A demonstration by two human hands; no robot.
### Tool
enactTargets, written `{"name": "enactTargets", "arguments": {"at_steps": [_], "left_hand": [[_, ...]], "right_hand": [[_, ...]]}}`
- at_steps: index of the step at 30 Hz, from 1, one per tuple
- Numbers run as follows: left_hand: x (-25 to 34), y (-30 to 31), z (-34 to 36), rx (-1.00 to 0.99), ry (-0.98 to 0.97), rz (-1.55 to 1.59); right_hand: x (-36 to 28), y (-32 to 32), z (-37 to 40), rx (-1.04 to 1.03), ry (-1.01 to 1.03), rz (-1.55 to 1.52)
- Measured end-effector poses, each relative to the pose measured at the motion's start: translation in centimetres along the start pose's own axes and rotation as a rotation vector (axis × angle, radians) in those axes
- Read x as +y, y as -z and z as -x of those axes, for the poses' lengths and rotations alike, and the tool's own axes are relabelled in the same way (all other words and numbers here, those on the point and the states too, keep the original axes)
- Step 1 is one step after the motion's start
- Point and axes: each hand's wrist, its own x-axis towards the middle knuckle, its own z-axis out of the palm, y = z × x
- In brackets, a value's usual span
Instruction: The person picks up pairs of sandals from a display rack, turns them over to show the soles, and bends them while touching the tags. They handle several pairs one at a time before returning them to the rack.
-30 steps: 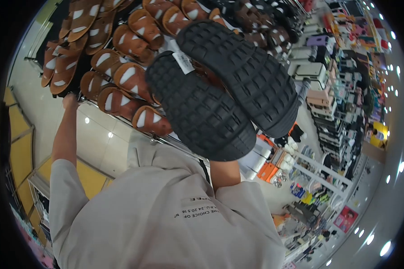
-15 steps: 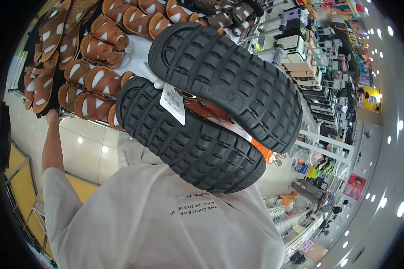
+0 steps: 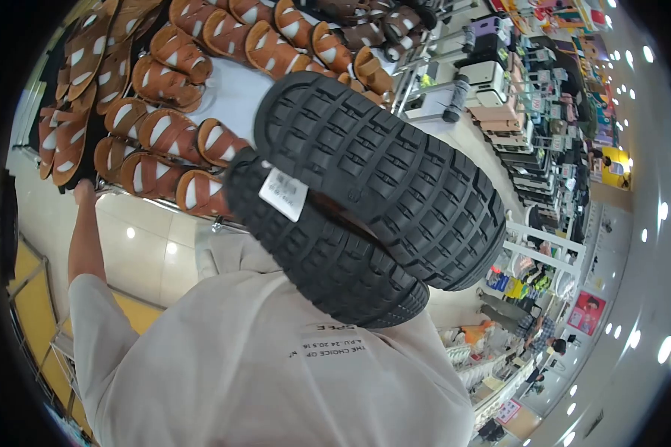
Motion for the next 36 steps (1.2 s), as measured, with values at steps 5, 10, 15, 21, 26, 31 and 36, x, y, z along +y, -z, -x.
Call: {"name": "enactTargets", "arguments": {"at_steps": [5, 10, 15, 21, 26, 31, 36], "left_hand": [[2.3, 1.8, 4.6, 0.038, 0.093, 0.103], [3.0, 2.7, 6.5, 0.04, 0.027, -0.047], [1.7, 2.5, 5.8, -0.026, -0.206, -0.429], [3.2, 2.6, 7.6, 0.032, 0.087, 0.181], [1.6, 1.2, 4.3, 0.051, 0.057, 0.202], [4.5, 3.6, 10.2, 0.047, 0.195, 0.388], [5.3, 4.2, 11.9, 0.066, 0.22, 0.467]], "right_hand": [[2.4, 0.2, -1.6, 0.187, -0.09, 0.168], [9.3, 5.6, -3.2, 0.442, -0.201, 0.604], [15.4, 10.4, -4.4, 0.556, -0.477, 0.553], [18.1, 11.4, -4.3, 0.298, -0.654, 0.6], [14.5, 7.3, -4.3, 0.159, -0.804, 0.77], [10.8, 10.2, -7.5, -0.071, -0.922, 1.286], [9.8, 10.1, -13.5, -0.014, -0.171, 1.825]]}}
